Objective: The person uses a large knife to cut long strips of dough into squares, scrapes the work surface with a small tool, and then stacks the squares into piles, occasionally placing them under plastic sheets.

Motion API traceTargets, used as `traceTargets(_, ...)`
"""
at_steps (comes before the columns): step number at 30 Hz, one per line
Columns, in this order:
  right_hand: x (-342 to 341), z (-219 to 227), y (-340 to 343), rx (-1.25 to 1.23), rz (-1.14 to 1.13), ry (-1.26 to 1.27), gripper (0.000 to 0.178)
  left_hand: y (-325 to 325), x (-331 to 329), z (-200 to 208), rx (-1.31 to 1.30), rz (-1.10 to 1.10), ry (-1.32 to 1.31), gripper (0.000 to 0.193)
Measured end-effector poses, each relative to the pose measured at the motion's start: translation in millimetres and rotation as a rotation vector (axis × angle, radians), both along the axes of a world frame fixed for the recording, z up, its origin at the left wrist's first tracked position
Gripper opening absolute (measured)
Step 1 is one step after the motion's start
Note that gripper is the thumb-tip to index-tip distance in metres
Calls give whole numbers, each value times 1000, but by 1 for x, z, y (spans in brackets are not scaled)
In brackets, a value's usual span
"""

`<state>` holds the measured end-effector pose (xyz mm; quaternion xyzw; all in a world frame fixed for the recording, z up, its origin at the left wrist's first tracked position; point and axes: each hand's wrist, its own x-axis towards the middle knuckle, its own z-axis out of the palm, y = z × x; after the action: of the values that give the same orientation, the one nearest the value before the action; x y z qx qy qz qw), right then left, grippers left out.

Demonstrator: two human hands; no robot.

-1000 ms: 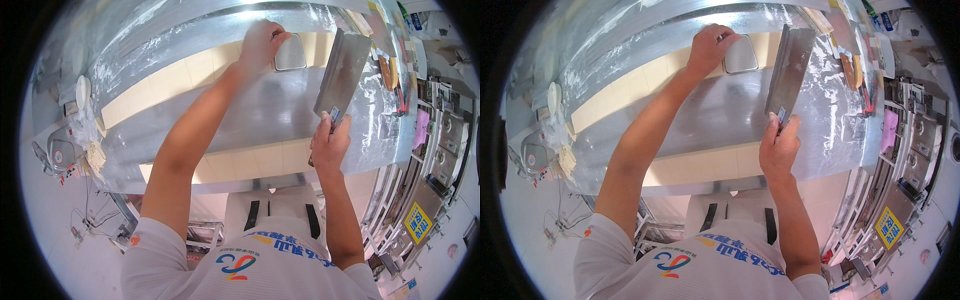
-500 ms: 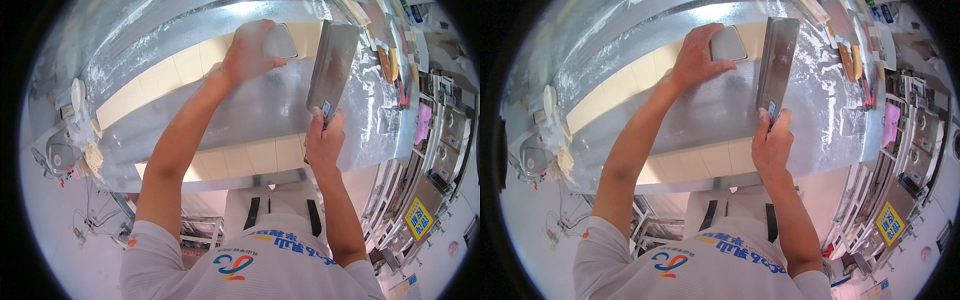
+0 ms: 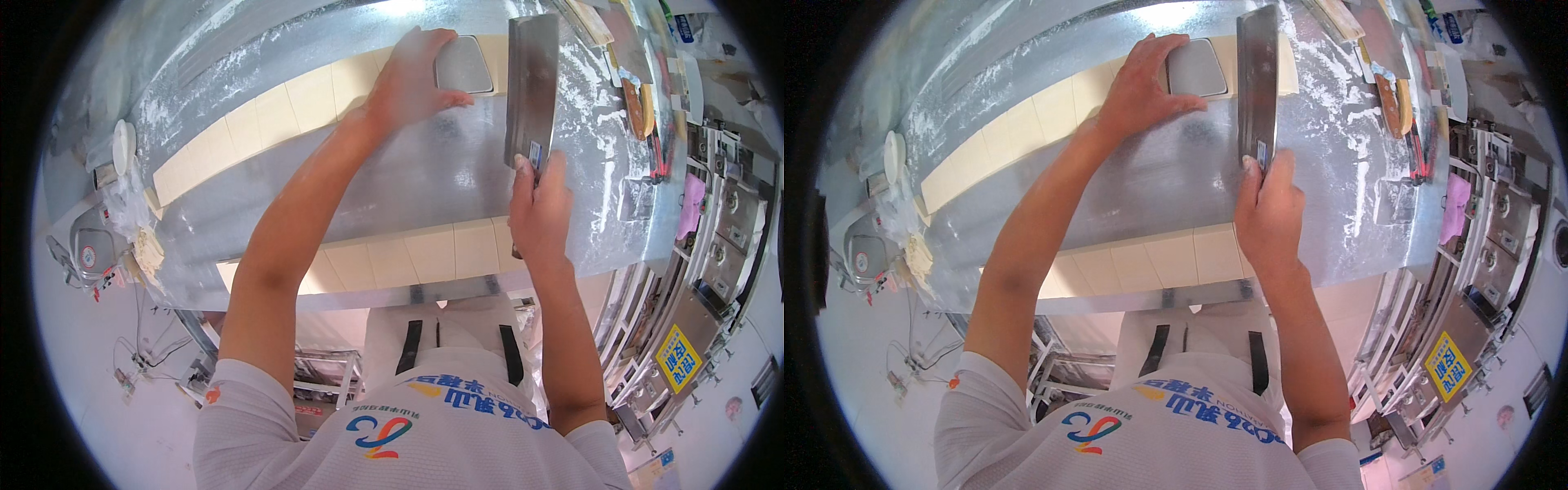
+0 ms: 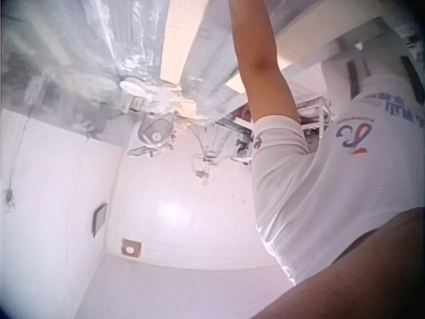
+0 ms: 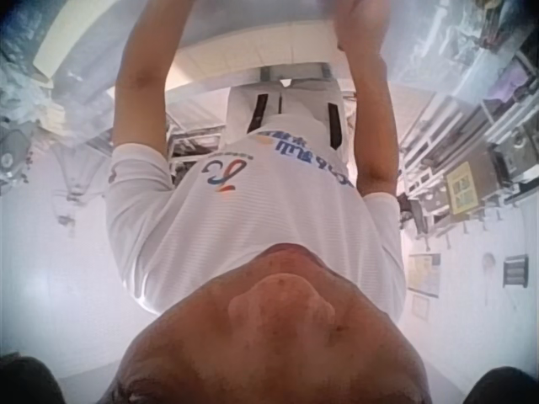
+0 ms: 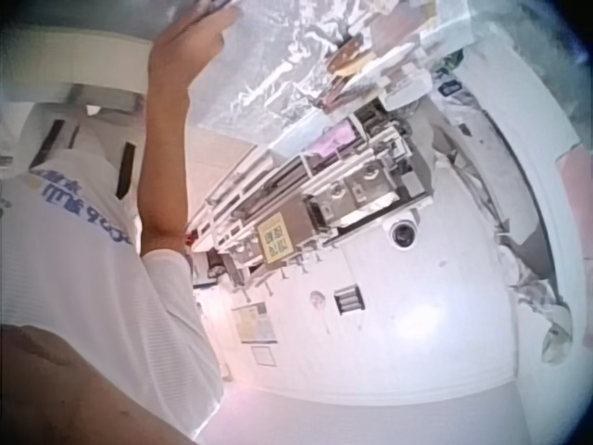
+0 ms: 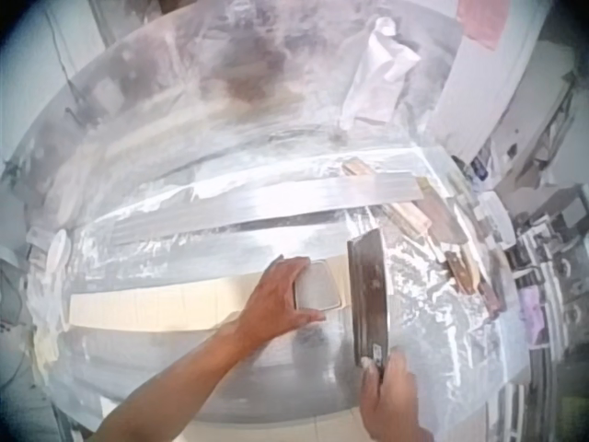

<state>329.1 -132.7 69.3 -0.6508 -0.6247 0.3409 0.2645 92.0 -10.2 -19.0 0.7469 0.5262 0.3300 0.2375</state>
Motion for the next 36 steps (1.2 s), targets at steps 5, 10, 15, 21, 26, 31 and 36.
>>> traceTargets(5,2,3,31,-16,86,-76,18,-3,3,3,-48,38,17,97)
traceTargets(10,-3,7,45,-102,105,-167,18,-3,3,1,-55,53,21,98)
traceTargets(15,-6,9,50,-133,125,-209,19,-3,3,0,-63,54,17,97)
traceTargets(21,-9,6,53,-106,160,-253,20,-3,2,-1,-61,55,-1,97)
traceTargets(26,-11,6,57,-97,182,-282,21,-3,4,-2,-29,66,44,93)
traceTargets(31,-11,4,59,-117,216,-303,23,-1,3,-4,-2,51,37,90)
traceTargets(36,-11,-4,62,-108,237,-338,26,0,4,-5,-5,47,28,88)
